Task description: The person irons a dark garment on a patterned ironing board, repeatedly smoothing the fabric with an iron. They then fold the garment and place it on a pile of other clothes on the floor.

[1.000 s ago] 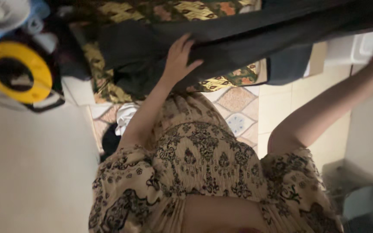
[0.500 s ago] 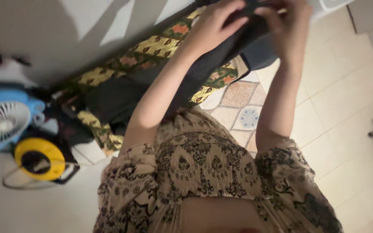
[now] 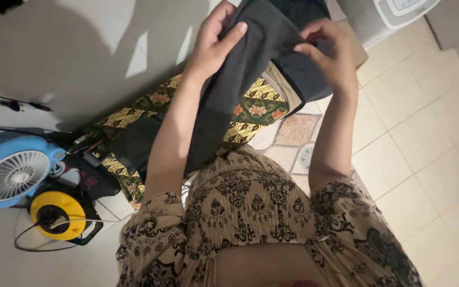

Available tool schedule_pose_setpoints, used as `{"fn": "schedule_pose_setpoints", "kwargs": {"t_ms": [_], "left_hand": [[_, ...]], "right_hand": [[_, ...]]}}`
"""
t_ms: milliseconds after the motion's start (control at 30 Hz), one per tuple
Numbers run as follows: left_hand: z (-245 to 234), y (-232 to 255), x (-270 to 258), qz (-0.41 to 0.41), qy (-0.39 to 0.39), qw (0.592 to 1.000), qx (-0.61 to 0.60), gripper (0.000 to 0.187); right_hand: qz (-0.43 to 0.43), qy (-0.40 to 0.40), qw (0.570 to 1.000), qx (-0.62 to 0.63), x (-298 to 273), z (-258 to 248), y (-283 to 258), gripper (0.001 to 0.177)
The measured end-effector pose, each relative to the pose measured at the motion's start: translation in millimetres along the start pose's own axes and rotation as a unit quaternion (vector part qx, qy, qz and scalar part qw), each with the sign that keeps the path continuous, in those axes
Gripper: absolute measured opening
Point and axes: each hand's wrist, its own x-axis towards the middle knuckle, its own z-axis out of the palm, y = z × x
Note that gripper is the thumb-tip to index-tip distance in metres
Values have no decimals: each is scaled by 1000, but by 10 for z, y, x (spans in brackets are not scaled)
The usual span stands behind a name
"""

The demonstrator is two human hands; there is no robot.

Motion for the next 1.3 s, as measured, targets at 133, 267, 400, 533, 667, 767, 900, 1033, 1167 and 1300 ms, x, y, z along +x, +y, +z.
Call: {"fn": "schedule_pose_setpoints", "kwargs": {"t_ms": [133,267,400,533,667,767,900,1033,1167,1300], "left_hand": [[-54,7,-2,5,28,998,65,20],[-99,-22,13,6,38,996,84,20],[-63,-98,39,33,37,996,80,19],[-31,-123,40,25,42,995,83,22],[-37,-92,58,47,41,994,87,21],[-55,-101,80,43,48,990,127,22],[-67,-236,111,33,51,980,192,24],[-56,-361,113,24,106,964,241,20],[-57,-333,84,75,195,940,268,19],[67,-246,31,71,203,937,276,16]], "right_hand": [[17,9,999,27,37,34,160,18],[25,-10,995,94,10,-35,128,16],[6,28,999,-34,-9,-31,-87,13],[-1,47,994,-102,8,1,-257,13],[-98,68,978,-170,-10,24,-384,16],[-68,40,991,-112,-52,-2,-397,19],[-2,12,1000,-6,-140,-9,-320,16],[-10,32,999,37,-117,-30,-170,18],[6,58,997,44,-142,-64,-20,12],[98,36,994,30,-172,-71,47,16]]}}
